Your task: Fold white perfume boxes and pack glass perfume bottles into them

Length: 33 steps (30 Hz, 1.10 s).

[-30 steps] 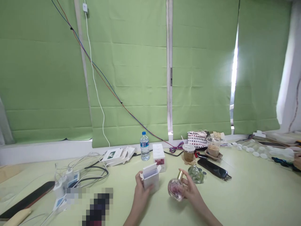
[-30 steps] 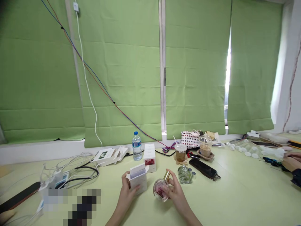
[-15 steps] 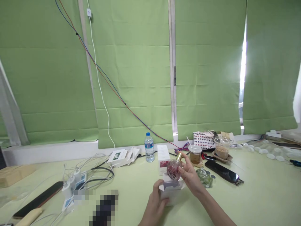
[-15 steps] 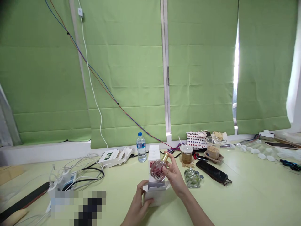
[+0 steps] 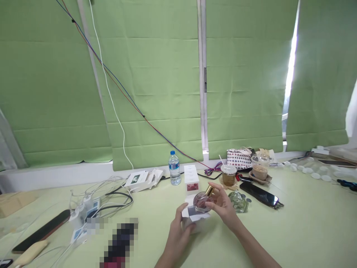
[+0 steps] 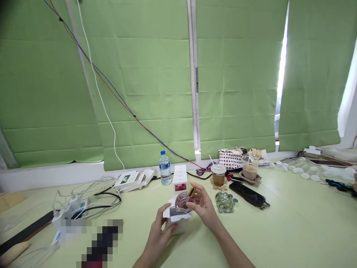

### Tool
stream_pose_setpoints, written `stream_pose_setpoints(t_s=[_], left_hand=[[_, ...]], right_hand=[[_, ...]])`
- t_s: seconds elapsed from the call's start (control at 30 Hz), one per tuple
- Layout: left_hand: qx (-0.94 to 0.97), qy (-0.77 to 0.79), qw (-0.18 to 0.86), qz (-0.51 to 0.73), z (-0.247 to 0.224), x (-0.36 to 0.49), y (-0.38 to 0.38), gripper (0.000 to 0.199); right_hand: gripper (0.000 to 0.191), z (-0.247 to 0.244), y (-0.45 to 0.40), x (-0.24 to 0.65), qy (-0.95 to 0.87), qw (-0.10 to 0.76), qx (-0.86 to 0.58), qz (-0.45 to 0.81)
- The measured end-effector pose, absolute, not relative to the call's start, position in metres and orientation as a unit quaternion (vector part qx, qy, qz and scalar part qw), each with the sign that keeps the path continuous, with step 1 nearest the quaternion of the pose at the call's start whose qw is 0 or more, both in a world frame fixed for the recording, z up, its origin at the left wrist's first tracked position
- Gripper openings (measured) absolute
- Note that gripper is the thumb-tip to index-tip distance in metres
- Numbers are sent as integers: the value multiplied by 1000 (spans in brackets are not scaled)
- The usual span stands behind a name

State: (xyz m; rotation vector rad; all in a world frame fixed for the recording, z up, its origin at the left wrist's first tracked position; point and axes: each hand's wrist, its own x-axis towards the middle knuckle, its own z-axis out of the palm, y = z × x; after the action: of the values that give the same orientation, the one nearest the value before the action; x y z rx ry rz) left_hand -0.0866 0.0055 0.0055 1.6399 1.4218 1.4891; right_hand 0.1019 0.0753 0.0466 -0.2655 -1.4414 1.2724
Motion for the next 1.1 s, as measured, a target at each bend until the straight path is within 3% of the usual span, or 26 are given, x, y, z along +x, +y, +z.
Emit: stream_pose_setpoints(t_s=[0.33,0.77,1.1], left_hand=[[586,489,301,572,9,-85,4,49],[548,476,339,598,4,-80,7,48],[552,478,332,597,-5,-83,7,53]], right_hand=[[43,39,76,104,-750,519,-151,381],[33,46,67,103,-805,463,-177,326],[27,39,65,88,-771,539,-161,297]])
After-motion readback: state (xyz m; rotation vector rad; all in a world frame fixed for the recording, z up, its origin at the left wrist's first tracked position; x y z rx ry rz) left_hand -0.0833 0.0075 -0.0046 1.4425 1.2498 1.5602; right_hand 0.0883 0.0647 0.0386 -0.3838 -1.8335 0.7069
